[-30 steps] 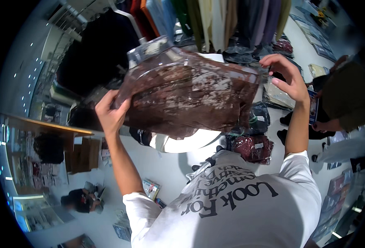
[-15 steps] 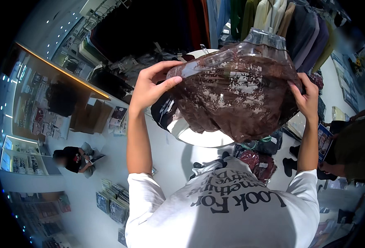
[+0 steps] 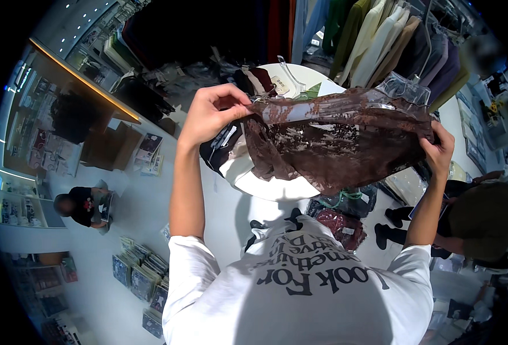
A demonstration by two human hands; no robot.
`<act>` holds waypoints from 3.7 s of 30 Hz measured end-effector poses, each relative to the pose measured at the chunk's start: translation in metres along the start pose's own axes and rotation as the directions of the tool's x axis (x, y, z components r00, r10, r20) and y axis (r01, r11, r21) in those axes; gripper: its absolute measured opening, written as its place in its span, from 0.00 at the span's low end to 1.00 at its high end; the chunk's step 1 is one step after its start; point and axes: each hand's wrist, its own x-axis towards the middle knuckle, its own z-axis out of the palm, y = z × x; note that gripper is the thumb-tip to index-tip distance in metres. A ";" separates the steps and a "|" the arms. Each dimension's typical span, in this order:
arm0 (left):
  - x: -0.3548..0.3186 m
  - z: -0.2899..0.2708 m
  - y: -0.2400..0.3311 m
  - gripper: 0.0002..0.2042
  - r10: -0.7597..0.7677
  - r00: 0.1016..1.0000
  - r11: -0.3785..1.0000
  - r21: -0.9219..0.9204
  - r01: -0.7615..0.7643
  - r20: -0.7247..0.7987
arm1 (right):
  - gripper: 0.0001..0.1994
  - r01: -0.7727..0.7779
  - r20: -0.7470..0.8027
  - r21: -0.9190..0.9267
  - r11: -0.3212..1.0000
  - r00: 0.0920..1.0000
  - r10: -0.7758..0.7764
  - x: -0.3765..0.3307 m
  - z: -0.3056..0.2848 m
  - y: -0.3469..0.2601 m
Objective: The person unpacks a brown patterned garment from a plastic bag, removes the packaging, and places the garment onto a clear plastic hanger. They then adjust the garment on the hanger to ensure it is properly positioned.
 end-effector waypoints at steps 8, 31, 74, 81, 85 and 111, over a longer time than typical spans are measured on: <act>-0.013 0.000 -0.003 0.06 0.295 0.956 0.955 -0.025 -0.294 0.006 | 0.11 -0.077 -0.098 -0.032 0.996 0.992 0.074 0.007 -0.003 -0.007; 0.024 0.080 0.023 0.07 0.379 0.925 0.895 0.243 -0.375 0.032 | 0.18 0.338 -0.085 -0.118 0.934 0.934 -0.348 0.009 0.003 -0.019; 0.019 0.025 -0.017 0.11 0.149 0.976 0.987 0.090 -0.136 -0.157 | 0.08 -0.069 -0.121 0.005 0.998 0.990 0.069 0.023 -0.023 -0.035; 0.045 0.085 0.031 0.17 0.308 0.948 0.791 0.530 -0.304 0.084 | 0.10 -0.057 -0.042 -0.102 0.993 0.998 0.053 0.041 -0.007 -0.056; 0.049 0.073 0.014 0.13 0.306 0.951 0.784 0.554 -0.280 0.048 | 0.10 -0.051 0.009 -0.003 0.999 0.999 0.051 0.044 0.000 -0.065; 0.044 0.004 0.014 0.12 0.337 0.936 0.813 0.533 -0.234 -0.103 | 0.03 -0.272 -0.026 0.240 0.932 0.958 0.286 -0.004 -0.039 -0.042</act>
